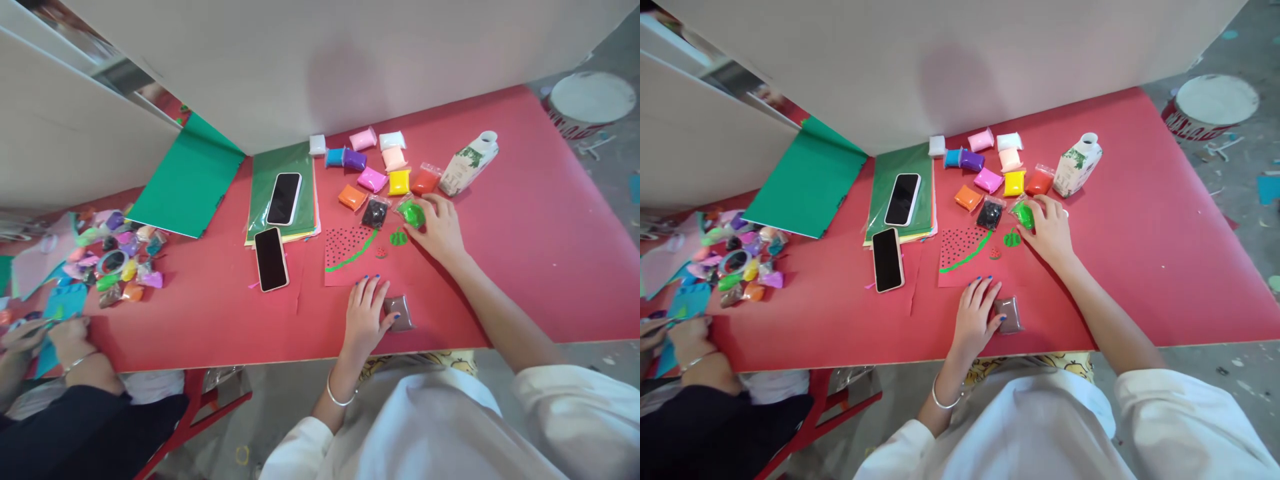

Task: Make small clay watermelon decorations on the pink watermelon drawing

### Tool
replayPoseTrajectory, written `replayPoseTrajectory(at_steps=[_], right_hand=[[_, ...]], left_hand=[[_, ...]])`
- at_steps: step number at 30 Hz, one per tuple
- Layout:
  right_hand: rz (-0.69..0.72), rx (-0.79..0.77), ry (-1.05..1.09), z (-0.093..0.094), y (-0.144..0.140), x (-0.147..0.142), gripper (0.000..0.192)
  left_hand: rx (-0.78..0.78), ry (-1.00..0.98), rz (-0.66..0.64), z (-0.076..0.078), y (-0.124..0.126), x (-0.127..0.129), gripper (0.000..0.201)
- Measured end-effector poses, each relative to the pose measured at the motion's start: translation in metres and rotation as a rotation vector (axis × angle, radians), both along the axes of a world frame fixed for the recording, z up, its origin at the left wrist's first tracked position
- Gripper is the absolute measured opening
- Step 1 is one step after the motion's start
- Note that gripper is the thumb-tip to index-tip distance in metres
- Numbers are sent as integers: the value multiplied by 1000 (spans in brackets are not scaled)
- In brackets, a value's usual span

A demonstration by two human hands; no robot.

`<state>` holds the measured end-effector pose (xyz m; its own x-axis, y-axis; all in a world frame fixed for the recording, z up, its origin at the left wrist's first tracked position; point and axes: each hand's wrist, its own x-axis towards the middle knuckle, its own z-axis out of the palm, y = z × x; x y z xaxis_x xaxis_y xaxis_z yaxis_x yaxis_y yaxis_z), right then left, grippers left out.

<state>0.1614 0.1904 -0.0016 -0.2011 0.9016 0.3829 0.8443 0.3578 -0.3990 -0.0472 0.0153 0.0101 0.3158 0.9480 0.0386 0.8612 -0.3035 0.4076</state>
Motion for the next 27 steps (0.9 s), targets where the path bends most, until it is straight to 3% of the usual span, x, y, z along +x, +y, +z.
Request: replayPoseTrajectory(at_steps=[6,15,22,24,27], right_hand=[[-112,-24,-16,-4,6,8,43],[-205,-60,-36,-4,4,18,58],[-137,-51,55,11,-7,15,50],[-77,-46,136,19,-20,13,50],[89,-111,281,28,-47,7,50]], left_hand=[[-3,-19,-28,-5,3,0,65],[8,-141,-61,-12,2,-3,70],[53,-168,-87,-10,1,-3,65],[71,-203,-87,-8,0,-3,62],[112,-290,-9,-4,-2,-2,41]])
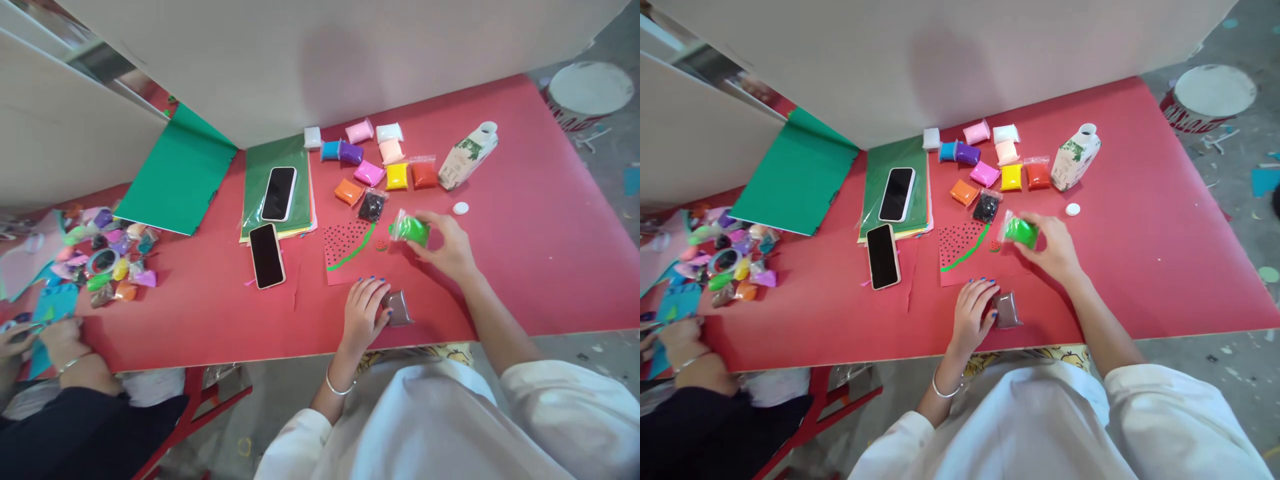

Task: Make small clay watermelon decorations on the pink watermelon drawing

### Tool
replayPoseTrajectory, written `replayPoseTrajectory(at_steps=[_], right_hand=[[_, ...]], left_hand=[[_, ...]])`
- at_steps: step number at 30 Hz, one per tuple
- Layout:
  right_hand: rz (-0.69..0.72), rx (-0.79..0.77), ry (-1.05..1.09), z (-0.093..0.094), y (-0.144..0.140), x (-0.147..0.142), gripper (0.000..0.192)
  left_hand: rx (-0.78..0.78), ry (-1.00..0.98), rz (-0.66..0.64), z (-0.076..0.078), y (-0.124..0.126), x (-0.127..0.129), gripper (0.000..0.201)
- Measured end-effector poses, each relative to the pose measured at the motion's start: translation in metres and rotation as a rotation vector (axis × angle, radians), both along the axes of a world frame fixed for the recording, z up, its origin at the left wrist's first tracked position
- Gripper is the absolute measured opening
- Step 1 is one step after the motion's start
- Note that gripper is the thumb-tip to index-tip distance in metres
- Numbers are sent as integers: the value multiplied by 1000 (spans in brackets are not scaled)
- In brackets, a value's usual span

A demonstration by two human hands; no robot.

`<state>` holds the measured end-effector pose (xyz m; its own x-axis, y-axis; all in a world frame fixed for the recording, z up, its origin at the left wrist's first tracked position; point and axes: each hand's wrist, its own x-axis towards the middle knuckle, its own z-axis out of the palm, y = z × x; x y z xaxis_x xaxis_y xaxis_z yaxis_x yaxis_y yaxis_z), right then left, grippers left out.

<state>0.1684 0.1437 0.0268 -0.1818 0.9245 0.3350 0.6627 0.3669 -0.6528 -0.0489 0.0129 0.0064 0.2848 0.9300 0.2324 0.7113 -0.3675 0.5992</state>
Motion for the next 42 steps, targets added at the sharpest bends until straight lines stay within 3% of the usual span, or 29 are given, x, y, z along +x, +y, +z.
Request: replayPoseTrajectory(at_steps=[4,7,13,20,27,31,38,42], right_hand=[[208,-86,50,0,-30,-8,44],[259,-68,33,-6,-38,-11,41],[413,-9,63,-11,-34,-13,43],[469,38,75,-10,-37,-18,44],[424,35,69,-16,-38,-22,53],[410,38,86,-20,-37,-20,49],[407,67,115,-18,-36,-19,45],[410,88,150,-16,-37,-20,45]], left_hand=[[-12,-230,260,12,4,4,27],[-170,-495,397,23,16,7,22],[-427,-772,362,25,39,8,22],[-437,-839,390,22,38,9,23],[-478,-907,366,28,40,17,24],[-483,-942,360,28,43,19,23],[-381,-866,382,26,41,18,16],[-219,-626,367,33,39,19,9]])
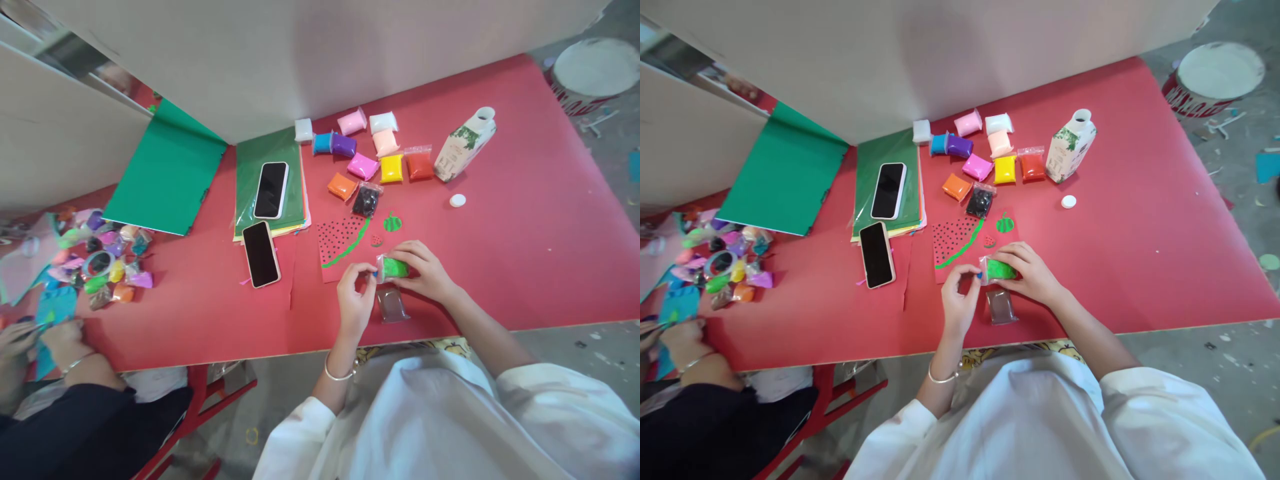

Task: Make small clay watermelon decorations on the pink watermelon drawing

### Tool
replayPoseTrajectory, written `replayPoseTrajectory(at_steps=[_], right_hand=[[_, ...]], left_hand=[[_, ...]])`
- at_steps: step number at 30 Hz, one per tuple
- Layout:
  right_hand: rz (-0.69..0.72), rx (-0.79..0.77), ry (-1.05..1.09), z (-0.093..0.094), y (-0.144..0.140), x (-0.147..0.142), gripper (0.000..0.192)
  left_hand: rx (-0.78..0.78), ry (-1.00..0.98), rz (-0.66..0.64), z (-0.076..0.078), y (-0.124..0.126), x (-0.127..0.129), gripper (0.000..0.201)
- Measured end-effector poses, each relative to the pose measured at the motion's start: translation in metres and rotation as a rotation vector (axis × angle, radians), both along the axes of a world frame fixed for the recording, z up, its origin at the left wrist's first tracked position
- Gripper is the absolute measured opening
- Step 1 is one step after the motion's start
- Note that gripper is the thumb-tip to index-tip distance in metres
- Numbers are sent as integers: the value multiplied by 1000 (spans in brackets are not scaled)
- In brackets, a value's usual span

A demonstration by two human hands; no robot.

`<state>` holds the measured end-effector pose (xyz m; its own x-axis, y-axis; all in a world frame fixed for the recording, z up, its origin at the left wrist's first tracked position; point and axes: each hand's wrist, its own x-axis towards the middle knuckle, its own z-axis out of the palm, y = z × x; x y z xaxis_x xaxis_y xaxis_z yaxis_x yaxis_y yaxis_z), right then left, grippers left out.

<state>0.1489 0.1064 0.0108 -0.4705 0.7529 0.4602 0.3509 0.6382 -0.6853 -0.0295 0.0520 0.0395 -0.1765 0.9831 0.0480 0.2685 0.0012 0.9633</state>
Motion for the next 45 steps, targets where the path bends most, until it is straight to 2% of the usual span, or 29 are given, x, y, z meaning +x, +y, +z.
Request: replayPoseTrajectory(at_steps=[4,8,13,23,28,33,40,45], right_hand=[[-31,27,10,0,-1,1,45],[-16,41,-21,1,-2,2,44],[-22,54,-52,3,-2,3,43],[23,-28,-38,3,-2,4,42],[30,-17,-37,3,-3,4,40],[31,27,-75,-2,-4,8,39],[12,55,-93,-4,-2,11,39],[64,138,-174,-3,-1,10,37]], left_hand=[[33,245,-96,13,0,-4,17],[42,359,-135,18,1,-11,18],[31,472,-168,17,1,-10,15],[189,617,-170,14,2,-10,12],[106,592,-216,19,1,-10,8],[61,597,-225,17,2,-8,7],[136,801,-235,17,-1,-3,11],[17,886,-295,17,0,-5,15]])
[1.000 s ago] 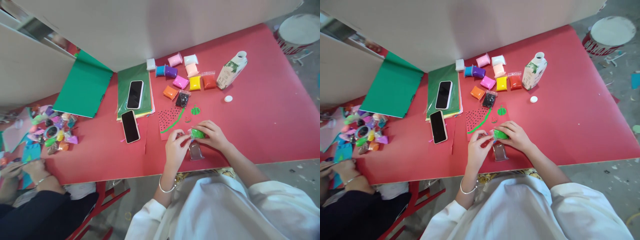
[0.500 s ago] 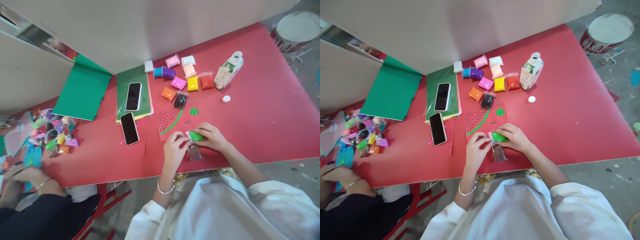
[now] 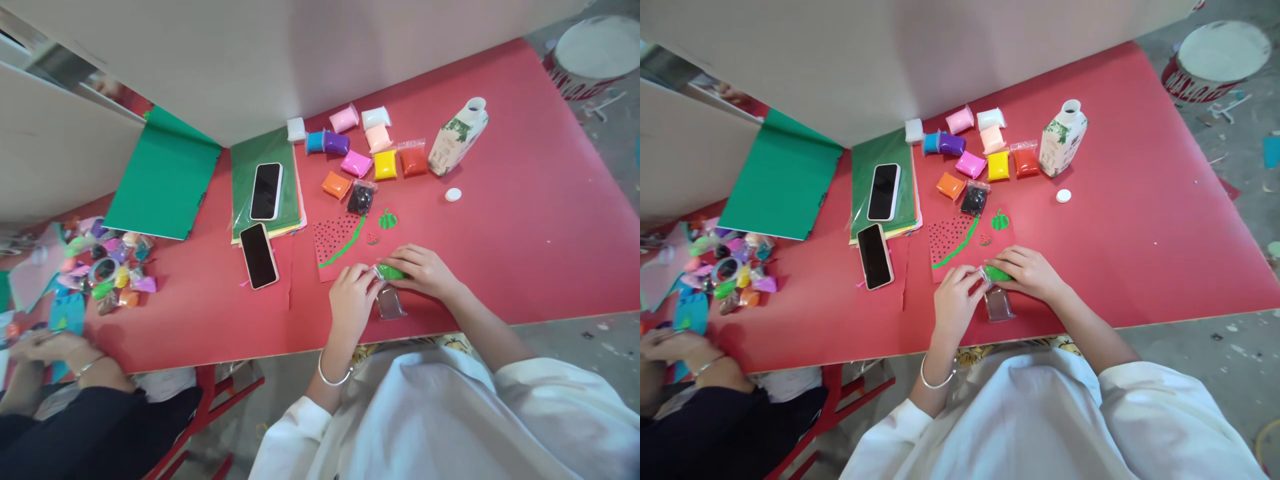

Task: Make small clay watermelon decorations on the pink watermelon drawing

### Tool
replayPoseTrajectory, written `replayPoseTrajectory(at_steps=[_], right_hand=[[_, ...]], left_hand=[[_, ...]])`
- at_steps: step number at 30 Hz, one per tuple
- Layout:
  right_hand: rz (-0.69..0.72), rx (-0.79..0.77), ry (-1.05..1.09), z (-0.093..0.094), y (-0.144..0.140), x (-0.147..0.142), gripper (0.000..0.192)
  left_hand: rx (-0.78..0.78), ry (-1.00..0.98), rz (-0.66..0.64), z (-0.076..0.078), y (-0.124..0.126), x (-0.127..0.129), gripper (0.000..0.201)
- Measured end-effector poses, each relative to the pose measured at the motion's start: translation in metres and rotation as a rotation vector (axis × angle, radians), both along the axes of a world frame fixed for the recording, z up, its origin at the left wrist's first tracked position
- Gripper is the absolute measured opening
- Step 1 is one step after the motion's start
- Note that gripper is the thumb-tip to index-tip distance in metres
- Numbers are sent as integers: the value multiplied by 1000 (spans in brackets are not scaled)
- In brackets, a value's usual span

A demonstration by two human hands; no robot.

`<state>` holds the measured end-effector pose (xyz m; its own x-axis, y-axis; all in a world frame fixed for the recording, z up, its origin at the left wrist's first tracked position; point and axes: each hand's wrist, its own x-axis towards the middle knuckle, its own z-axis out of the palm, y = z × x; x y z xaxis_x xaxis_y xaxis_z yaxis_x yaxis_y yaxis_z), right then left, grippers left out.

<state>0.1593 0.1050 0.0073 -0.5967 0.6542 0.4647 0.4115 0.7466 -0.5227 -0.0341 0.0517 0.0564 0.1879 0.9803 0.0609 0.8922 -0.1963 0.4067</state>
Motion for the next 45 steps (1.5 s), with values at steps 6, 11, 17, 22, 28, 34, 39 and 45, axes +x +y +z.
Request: replayPoseTrajectory(at_steps=[6,11,17,22,28,34,39,45], right_hand=[[22,43,-16,1,1,0,36],[8,75,-48,2,2,0,36],[-40,24,-12,1,3,-3,41],[-126,26,32,3,5,0,41],[-179,-37,110,5,1,2,44],[-199,-33,116,1,0,2,44],[-202,-18,142,-1,0,4,48],[-186,-30,144,1,0,2,46]], left_hand=[[-83,-151,13,-7,3,0,7],[-109,-203,36,-7,4,2,7],[-211,-511,46,-4,8,-3,10],[-124,-725,234,-1,7,-20,16],[36,-427,250,1,-12,-32,21],[8,67,0,-21,-36,-32,38],[41,256,37,-36,-56,-37,49],[110,205,89,-31,-61,-41,46]])
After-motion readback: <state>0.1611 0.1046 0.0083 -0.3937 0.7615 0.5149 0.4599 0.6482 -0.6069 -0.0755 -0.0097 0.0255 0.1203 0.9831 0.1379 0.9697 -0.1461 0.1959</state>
